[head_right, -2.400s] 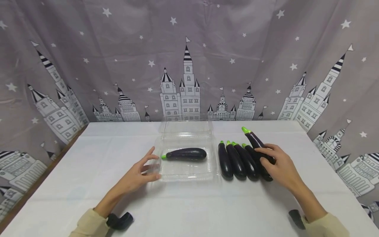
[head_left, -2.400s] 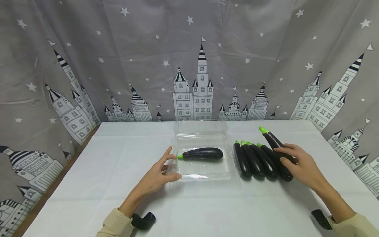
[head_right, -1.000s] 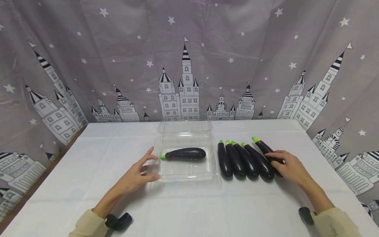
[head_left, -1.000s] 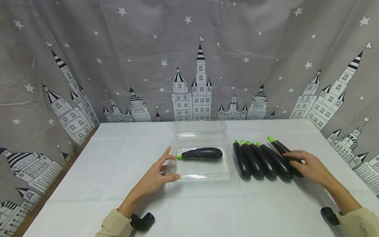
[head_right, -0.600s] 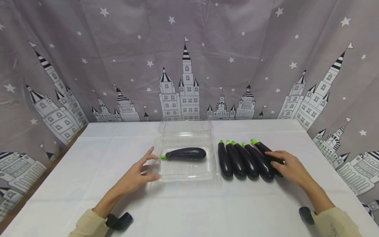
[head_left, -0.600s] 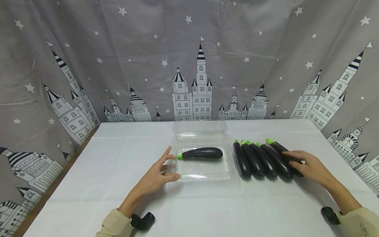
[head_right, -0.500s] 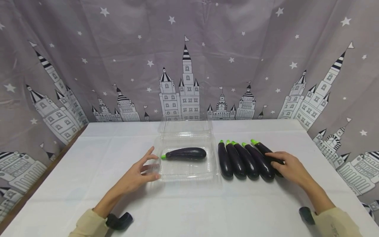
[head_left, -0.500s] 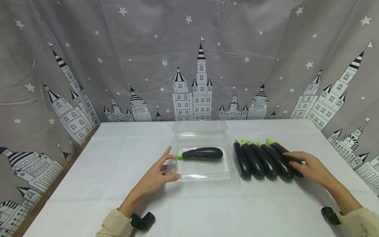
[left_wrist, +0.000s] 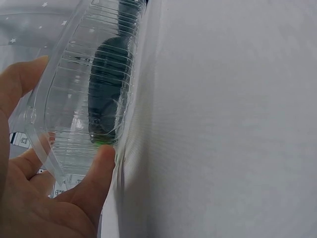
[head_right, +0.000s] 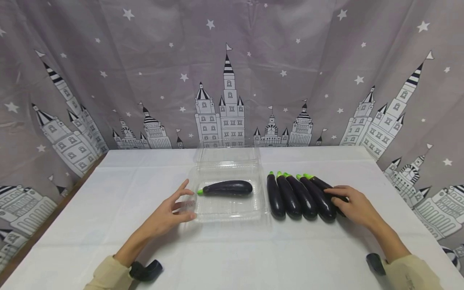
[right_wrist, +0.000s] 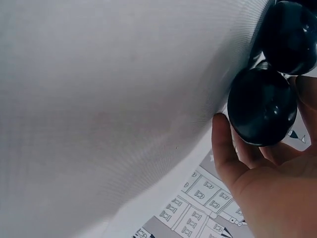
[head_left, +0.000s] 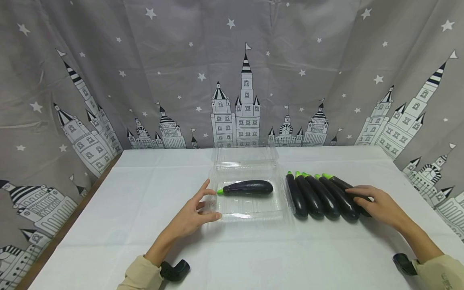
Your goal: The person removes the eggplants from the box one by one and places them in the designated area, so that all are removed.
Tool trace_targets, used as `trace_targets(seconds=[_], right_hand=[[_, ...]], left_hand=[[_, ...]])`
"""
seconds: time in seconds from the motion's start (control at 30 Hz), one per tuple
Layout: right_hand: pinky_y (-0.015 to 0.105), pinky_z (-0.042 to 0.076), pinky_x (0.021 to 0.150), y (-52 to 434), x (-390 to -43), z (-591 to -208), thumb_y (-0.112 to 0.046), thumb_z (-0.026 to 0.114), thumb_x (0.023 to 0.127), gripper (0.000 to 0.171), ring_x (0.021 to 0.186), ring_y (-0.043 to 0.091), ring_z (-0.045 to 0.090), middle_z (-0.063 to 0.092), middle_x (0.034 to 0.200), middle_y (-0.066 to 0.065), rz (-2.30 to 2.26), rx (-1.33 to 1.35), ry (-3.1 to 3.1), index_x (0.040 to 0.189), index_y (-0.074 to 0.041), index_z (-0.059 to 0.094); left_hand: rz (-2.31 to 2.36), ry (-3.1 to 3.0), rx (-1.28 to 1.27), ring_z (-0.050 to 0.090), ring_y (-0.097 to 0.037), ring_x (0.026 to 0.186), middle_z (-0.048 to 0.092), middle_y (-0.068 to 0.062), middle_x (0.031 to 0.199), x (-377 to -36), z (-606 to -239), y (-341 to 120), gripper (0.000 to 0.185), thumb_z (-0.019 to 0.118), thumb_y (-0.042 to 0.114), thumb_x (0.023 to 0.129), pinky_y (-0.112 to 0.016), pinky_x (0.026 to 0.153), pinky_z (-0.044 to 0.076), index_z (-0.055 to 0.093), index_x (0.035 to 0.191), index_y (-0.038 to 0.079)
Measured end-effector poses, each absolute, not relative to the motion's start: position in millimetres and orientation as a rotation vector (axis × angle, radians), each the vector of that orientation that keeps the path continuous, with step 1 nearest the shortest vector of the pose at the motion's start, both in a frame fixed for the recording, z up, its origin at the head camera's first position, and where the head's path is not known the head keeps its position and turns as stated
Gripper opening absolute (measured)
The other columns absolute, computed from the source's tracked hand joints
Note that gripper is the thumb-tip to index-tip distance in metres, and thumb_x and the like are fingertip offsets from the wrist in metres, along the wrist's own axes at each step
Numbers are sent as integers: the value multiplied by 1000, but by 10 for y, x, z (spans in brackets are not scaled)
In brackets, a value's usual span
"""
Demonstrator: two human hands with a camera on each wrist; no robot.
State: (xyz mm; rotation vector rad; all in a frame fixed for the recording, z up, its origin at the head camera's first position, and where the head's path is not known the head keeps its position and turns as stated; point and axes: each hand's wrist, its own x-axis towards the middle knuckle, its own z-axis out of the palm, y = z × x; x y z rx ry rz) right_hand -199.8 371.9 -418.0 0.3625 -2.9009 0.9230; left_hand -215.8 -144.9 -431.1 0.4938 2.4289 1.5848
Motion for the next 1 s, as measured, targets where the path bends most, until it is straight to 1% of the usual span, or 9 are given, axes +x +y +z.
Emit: trace_targets(seconds=[0.17,0.33,0.77,0.87,1.0], right_hand=[[69,38,90,3708,-1989,-4196,0,57,94,31,119,53,46,55,127,32,911,367,-2837,124,5,63],[69,41,87,3706,-1982,-4208,2,57,93,32,118,53,46,55,127,32,889,335,-2843,124,5,63],[68,43,87,3698,-1978,-4211,1,57,93,32,118,53,47,55,127,32,898,325,-2843,125,6,62],[66,45,86,3699,-1981,-4212,1,57,93,32,117,52,48,55,127,31,900,337,-2828,124,5,63],[60,49,84,3703,-1983,-4212,2,59,91,31,115,48,51,57,125,29,871,353,-2805,121,5,65]], left_hand=[[1586,2429,488,42,-48,132,5,-6,165,-2160,-4318,-1450,54,77,21,87,-61,107,32,49,130,6],[1596,2417,494,42,-48,132,4,-6,165,-2161,-4323,-1445,54,77,21,87,-61,107,32,49,130,6],[1597,2432,501,42,-49,131,5,-5,165,-2170,-4349,-1455,54,77,24,86,-61,107,32,50,129,6],[1598,2431,495,42,-49,131,5,-4,165,-2170,-4351,-1455,54,77,24,86,-61,107,32,50,130,7],[1594,2432,502,42,-49,131,5,-5,165,-2167,-4347,-1455,53,77,23,87,-62,107,32,50,130,7]])
